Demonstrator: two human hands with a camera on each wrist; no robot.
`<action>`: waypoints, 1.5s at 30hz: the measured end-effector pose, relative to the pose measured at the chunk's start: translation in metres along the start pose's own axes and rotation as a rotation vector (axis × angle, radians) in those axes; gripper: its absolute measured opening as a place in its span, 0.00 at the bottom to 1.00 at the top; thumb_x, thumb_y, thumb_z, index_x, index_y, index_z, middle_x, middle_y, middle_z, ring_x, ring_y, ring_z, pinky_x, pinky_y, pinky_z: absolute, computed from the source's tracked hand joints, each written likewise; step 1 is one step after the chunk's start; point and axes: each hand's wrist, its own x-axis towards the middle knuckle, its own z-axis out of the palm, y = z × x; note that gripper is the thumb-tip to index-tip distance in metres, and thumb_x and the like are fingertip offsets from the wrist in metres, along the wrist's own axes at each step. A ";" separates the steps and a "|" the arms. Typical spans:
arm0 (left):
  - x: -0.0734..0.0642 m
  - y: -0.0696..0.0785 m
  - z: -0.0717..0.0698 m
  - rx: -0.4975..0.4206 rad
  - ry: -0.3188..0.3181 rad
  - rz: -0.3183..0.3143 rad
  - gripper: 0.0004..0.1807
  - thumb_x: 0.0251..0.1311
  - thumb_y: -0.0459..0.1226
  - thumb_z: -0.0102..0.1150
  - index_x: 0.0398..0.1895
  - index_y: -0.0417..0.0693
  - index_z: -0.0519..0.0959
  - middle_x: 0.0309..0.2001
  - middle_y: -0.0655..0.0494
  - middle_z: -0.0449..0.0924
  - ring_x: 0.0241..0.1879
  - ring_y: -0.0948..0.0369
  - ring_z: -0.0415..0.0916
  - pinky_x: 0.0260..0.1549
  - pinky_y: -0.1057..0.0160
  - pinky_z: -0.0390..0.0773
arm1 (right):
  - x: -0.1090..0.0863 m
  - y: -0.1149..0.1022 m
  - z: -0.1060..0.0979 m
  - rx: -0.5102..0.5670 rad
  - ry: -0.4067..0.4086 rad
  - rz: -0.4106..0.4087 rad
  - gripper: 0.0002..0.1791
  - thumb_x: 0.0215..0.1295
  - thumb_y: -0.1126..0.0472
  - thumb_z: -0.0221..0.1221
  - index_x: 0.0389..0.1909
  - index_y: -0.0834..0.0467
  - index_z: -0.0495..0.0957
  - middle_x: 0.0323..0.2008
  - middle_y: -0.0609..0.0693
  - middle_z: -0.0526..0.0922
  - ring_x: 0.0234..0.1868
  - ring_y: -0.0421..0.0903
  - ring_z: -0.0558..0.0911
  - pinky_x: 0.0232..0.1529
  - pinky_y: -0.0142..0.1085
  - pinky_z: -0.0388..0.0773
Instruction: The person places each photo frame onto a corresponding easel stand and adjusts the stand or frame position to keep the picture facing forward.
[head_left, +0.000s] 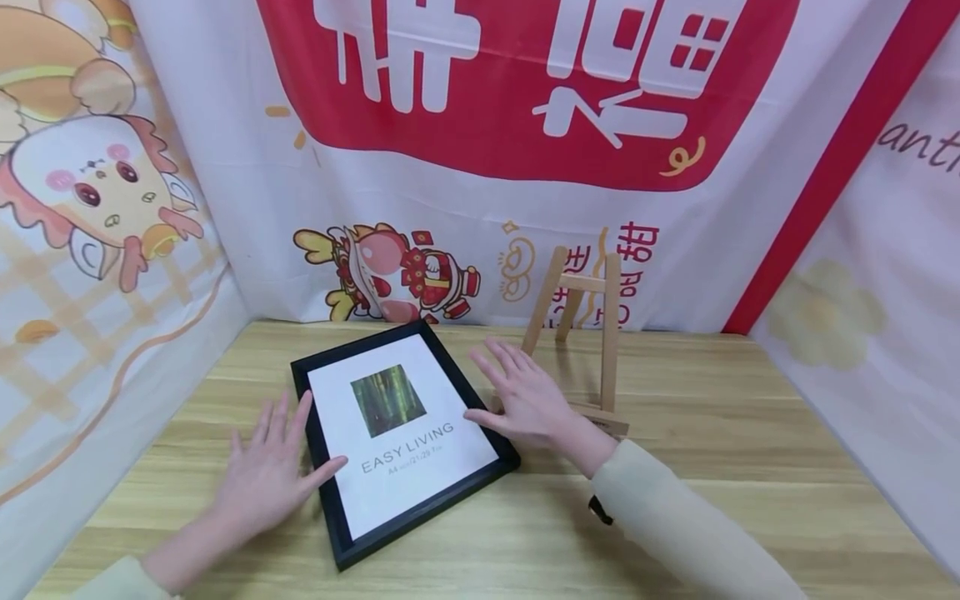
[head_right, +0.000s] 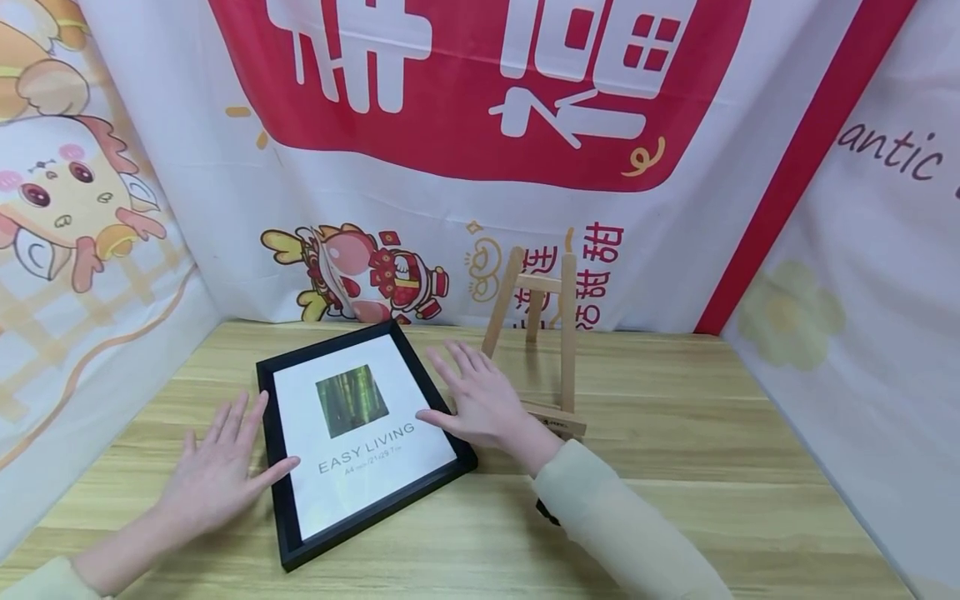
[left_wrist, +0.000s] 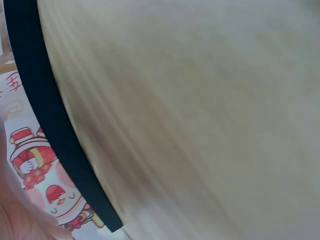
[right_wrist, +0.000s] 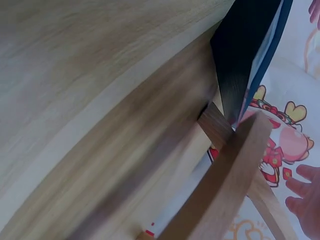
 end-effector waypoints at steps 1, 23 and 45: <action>0.000 -0.001 0.001 -0.002 -0.003 -0.003 0.60 0.57 0.70 0.49 0.78 0.49 0.33 0.74 0.32 0.36 0.70 0.31 0.37 0.54 0.20 0.37 | 0.003 -0.002 0.002 0.002 -0.012 0.001 0.49 0.63 0.28 0.47 0.77 0.51 0.48 0.75 0.58 0.51 0.74 0.56 0.52 0.70 0.53 0.54; -0.013 0.000 0.015 -0.064 -0.091 -0.044 0.64 0.52 0.74 0.49 0.76 0.36 0.43 0.68 0.23 0.52 0.65 0.30 0.53 0.52 0.20 0.48 | 0.046 -0.007 0.039 0.034 -0.300 0.115 0.51 0.60 0.22 0.42 0.78 0.42 0.42 0.71 0.55 0.62 0.69 0.56 0.63 0.69 0.56 0.51; -0.018 -0.025 0.013 -0.262 -0.172 -0.077 0.62 0.56 0.67 0.55 0.73 0.28 0.42 0.68 0.22 0.49 0.64 0.27 0.51 0.51 0.20 0.47 | 0.053 -0.016 0.043 0.144 -0.404 0.238 0.50 0.61 0.24 0.43 0.75 0.53 0.56 0.68 0.53 0.68 0.67 0.52 0.67 0.70 0.53 0.52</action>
